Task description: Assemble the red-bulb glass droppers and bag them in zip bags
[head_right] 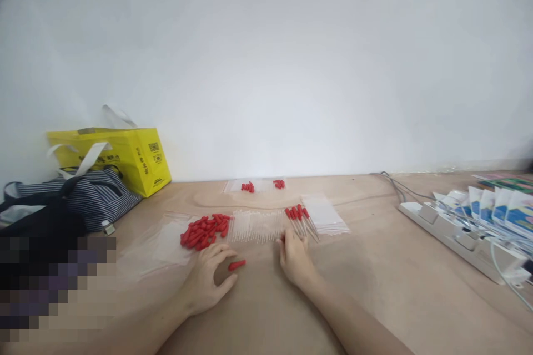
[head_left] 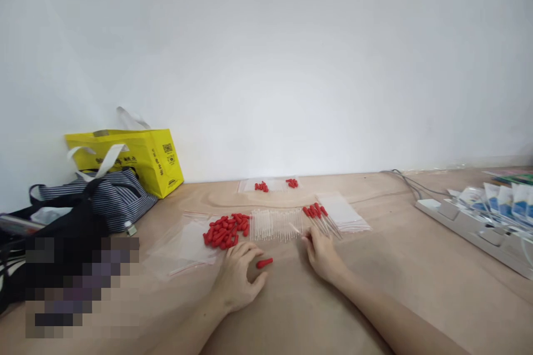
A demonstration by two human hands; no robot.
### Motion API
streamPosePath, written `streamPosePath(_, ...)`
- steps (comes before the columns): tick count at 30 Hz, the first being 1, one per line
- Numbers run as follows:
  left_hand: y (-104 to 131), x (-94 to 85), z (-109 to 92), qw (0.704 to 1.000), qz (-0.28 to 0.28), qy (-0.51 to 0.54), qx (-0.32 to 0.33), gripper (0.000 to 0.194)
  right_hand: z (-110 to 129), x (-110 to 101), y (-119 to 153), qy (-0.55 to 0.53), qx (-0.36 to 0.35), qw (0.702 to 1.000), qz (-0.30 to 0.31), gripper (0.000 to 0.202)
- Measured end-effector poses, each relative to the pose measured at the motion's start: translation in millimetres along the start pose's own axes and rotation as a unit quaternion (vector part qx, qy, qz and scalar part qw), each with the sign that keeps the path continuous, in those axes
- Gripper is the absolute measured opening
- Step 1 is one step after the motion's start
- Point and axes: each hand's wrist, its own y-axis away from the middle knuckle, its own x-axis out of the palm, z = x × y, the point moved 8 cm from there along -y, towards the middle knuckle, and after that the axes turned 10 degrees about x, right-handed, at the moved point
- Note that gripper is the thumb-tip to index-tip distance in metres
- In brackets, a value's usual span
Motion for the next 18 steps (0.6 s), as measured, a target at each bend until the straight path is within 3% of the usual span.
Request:
streamPosePath(5,-6,13.1,-1,1.0,0.016,-0.007,-0.013,0.015,20,0,25,-0.102,-0.058,0.99,0.073,0.021)
streamPosePath(10,-6,9.9,-3,0.999,0.004,-0.034,-0.017,0.015,39,-2,31,-0.095,-0.078,0.987,0.103,0.027)
streamPosePath(18,-4,8.7,0,0.999,-0.014,-0.014,-0.036,0.013,48,1,38,-0.099,-0.099,0.982,0.125,0.021)
